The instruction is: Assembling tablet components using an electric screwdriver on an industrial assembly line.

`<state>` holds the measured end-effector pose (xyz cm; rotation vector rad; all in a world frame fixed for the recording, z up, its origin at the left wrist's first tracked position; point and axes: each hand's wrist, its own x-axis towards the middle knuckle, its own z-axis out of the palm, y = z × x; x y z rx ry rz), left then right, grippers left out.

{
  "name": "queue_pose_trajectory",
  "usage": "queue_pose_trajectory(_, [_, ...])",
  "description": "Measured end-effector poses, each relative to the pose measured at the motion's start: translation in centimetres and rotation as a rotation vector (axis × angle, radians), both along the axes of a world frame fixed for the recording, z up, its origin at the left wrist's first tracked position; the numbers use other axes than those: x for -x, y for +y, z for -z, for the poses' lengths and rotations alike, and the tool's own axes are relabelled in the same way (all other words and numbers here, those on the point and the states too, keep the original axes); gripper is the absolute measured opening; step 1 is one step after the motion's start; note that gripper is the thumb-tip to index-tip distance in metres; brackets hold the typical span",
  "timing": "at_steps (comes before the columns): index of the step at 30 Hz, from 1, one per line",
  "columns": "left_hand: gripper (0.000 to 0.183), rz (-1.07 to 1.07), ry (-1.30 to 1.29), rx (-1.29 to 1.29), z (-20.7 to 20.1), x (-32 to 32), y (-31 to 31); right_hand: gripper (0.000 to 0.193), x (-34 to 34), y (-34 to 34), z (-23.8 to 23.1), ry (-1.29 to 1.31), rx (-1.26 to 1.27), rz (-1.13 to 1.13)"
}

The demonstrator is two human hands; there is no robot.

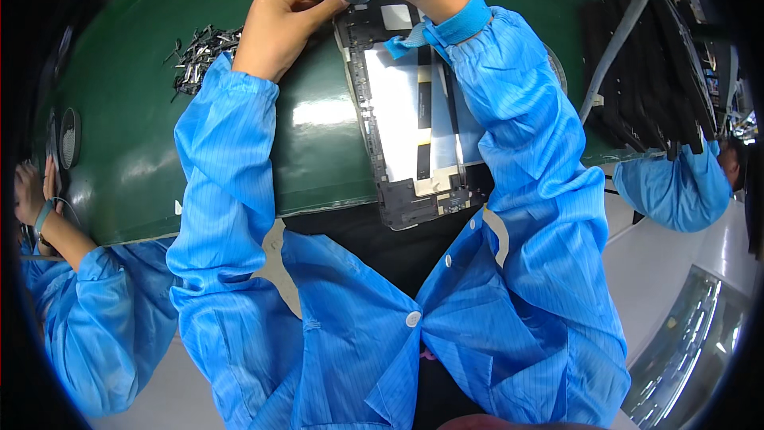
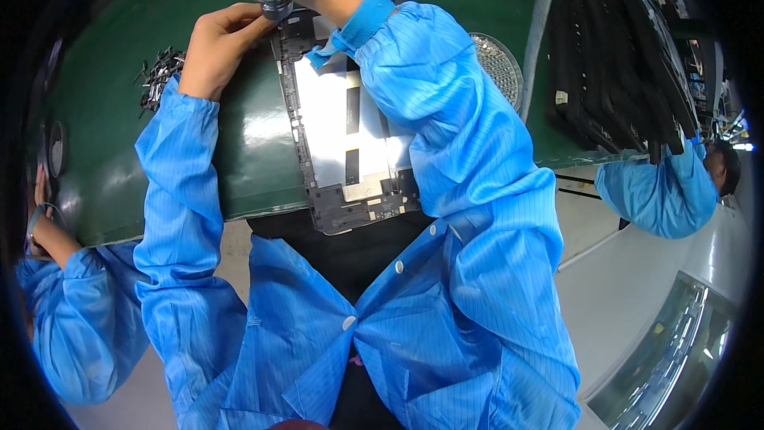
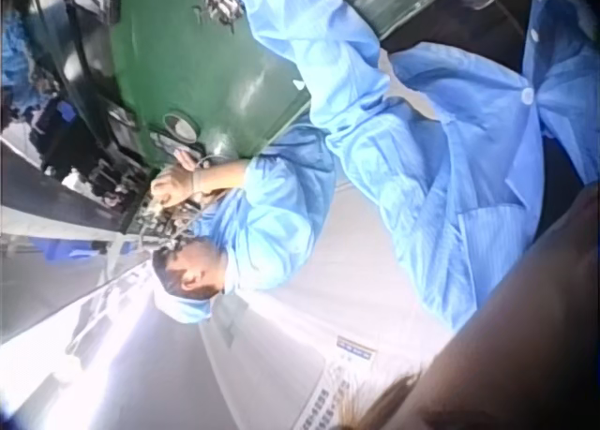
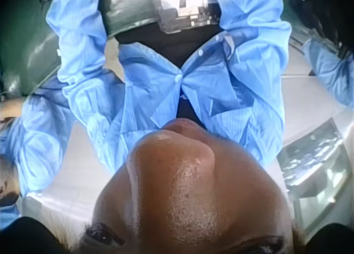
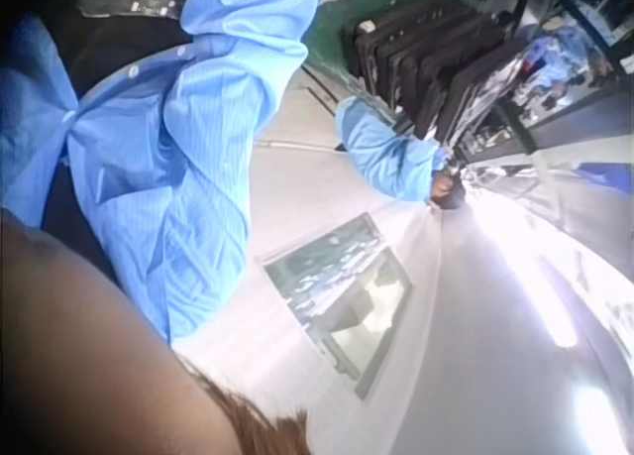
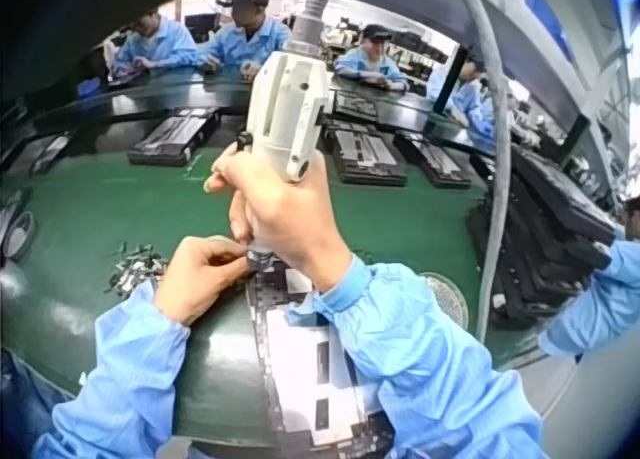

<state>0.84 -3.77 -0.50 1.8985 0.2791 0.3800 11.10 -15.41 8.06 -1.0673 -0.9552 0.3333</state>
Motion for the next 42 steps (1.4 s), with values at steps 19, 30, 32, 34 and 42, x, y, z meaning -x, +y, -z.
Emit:
queue_pose_trajectory(19, [0.028,0.155,0.037,-0.077,0.3,0.0,2.3,0.017,-0.6,1.6,1.5,0.002,-0.030,0.050])
queue_pose_trajectory(30, [0.015,0.021,-0.135,0.295,-1.5,0.1,-0.7,0.018,-1.0,0.7,0.7,0.073,-0.034,0.060])
queue_pose_trajectory(32, [0.016,-0.052,-0.053,0.365,-1.4,-0.5,0.2,0.019,-1.1,0.5,0.0,0.059,-0.030,0.069])
queue_pose_trajectory(34, [0.023,0.091,-0.227,0.043,0.2,-0.3,1.5,0.020,-0.9,0.4,-0.8,0.061,-0.063,0.067])
queue_pose_trajectory(42, [0.036,-0.069,-0.500,-0.254,-0.8,-0.3,-1.6,0.025,-1.3,-0.8,-3.1,0.119,-0.202,0.044])
